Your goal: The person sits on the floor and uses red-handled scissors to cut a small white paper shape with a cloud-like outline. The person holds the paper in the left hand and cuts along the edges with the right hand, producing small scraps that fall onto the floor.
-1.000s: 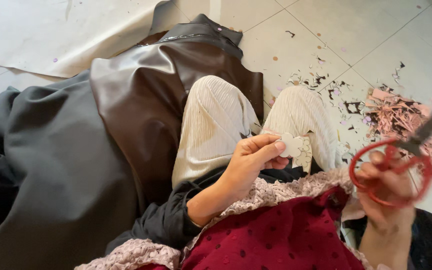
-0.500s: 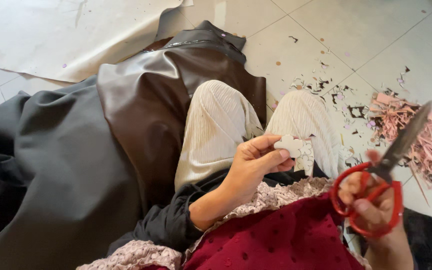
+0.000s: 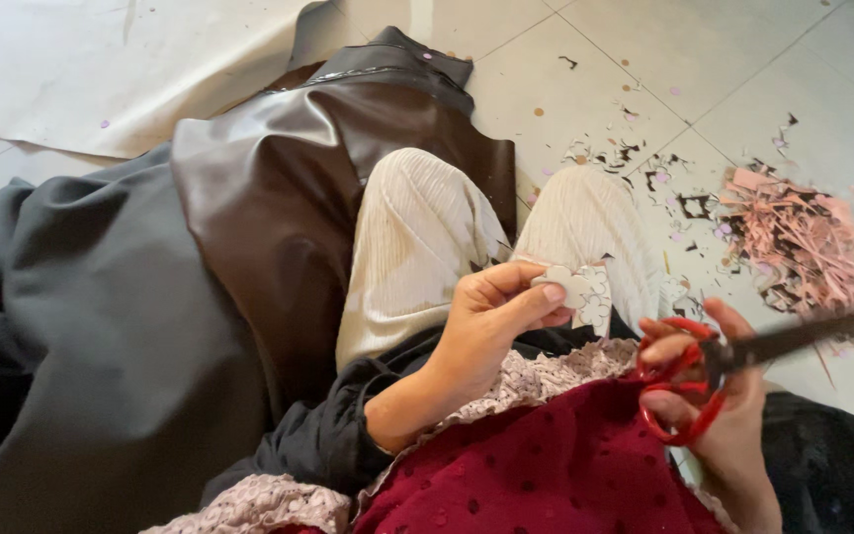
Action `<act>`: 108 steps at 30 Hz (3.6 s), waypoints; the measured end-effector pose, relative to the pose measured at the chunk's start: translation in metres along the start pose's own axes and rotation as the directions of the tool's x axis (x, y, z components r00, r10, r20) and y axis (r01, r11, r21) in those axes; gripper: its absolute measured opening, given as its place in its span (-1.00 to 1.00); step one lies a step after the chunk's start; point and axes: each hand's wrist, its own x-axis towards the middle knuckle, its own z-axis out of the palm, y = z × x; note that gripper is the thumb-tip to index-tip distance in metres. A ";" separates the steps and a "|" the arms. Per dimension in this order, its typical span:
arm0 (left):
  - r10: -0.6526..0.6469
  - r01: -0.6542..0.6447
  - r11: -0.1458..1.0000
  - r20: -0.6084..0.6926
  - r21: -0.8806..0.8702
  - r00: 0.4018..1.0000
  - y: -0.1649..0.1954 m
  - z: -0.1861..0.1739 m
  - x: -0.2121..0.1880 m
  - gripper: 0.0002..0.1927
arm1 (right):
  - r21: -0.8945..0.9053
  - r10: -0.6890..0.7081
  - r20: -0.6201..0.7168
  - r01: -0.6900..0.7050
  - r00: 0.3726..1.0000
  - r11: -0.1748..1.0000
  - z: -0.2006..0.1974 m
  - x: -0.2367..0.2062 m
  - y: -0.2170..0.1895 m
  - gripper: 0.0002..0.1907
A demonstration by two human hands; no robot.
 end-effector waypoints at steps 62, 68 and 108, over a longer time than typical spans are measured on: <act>0.032 -0.013 0.986 -0.111 0.166 0.993 0.004 0.011 0.002 -0.60 | -0.351 0.378 0.193 -0.296 0.905 0.888 -0.011 -0.011 0.012 -0.25; 0.034 -0.009 0.982 -0.133 0.188 0.990 0.004 0.012 0.003 -0.58 | -0.388 0.334 0.212 -0.234 0.919 0.891 -0.011 -0.009 0.013 -0.24; 0.036 -0.015 0.986 -0.126 0.163 0.991 0.002 0.010 -0.004 -0.58 | -0.447 0.459 0.241 -0.322 0.855 0.834 -0.016 -0.007 0.002 -0.28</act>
